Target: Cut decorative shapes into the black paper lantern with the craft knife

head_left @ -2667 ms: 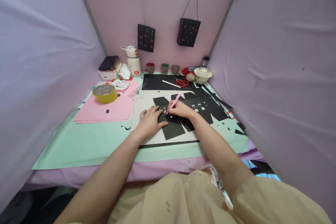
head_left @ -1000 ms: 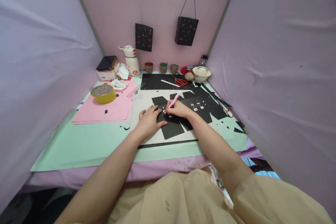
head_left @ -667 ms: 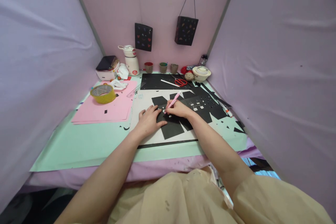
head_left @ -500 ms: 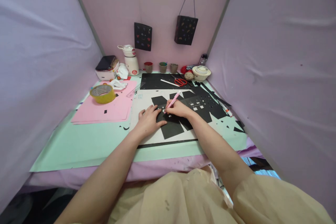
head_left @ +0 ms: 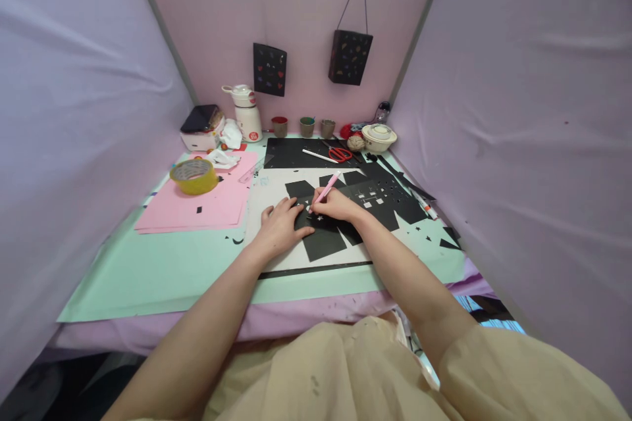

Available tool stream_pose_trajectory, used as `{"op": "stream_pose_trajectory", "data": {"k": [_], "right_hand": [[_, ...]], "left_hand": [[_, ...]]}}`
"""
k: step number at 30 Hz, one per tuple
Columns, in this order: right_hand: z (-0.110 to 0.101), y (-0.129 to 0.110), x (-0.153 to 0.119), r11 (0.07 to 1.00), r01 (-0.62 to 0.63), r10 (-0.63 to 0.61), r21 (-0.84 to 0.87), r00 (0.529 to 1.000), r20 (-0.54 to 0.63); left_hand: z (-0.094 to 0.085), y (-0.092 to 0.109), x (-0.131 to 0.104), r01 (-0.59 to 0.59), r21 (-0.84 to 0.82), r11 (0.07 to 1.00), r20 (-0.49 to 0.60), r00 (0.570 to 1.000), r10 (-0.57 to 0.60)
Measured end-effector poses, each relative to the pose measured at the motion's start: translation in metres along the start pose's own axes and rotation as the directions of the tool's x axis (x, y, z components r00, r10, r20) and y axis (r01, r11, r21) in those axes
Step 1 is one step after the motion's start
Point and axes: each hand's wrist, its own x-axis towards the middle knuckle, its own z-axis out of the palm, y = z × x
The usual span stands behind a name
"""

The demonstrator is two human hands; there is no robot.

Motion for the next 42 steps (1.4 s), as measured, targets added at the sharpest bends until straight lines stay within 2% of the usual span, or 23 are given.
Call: {"op": "stream_pose_trajectory", "data": {"k": [8,12,18,23,30,37,42], "right_hand": [[-0.001,0.005,-0.002,0.999,0.004,-0.001,0.040,0.998,-0.068],[-0.002,0.003,-0.008,0.996,0.060,-0.053,0.059,0.992,-0.111],[0.009,0.007,-0.028,0.991,0.120,-0.128,-0.054,0.976,-0.177],[0.019,0.014,-0.036,0.955,0.191,-0.222,-0.226,0.967,-0.122],[0.024,0.007,-0.030,0.893,0.239,-0.290,-0.382,0.954,-0.080],[0.024,0.012,-0.030,0.906,0.246,-0.296,-0.344,0.950,-0.101],[0.022,0.013,-0.032,0.925,0.274,-0.299,-0.264,0.953,-0.059]], "left_hand": [[-0.001,0.000,-0.001,-0.002,-0.007,1.000,-0.005,1.000,0.002],[0.000,-0.001,-0.002,-0.010,-0.017,1.000,-0.025,1.000,0.010],[0.004,-0.004,-0.003,-0.026,-0.041,0.999,-0.067,0.997,0.023],[0.007,-0.004,-0.004,-0.040,-0.058,0.998,-0.100,0.994,0.034],[0.008,-0.005,-0.005,-0.056,-0.064,0.996,-0.119,0.992,0.048],[0.008,-0.005,-0.004,-0.049,-0.073,0.996,-0.112,0.993,0.040],[0.007,-0.006,-0.004,-0.058,-0.094,0.994,-0.110,0.993,0.047]]}}
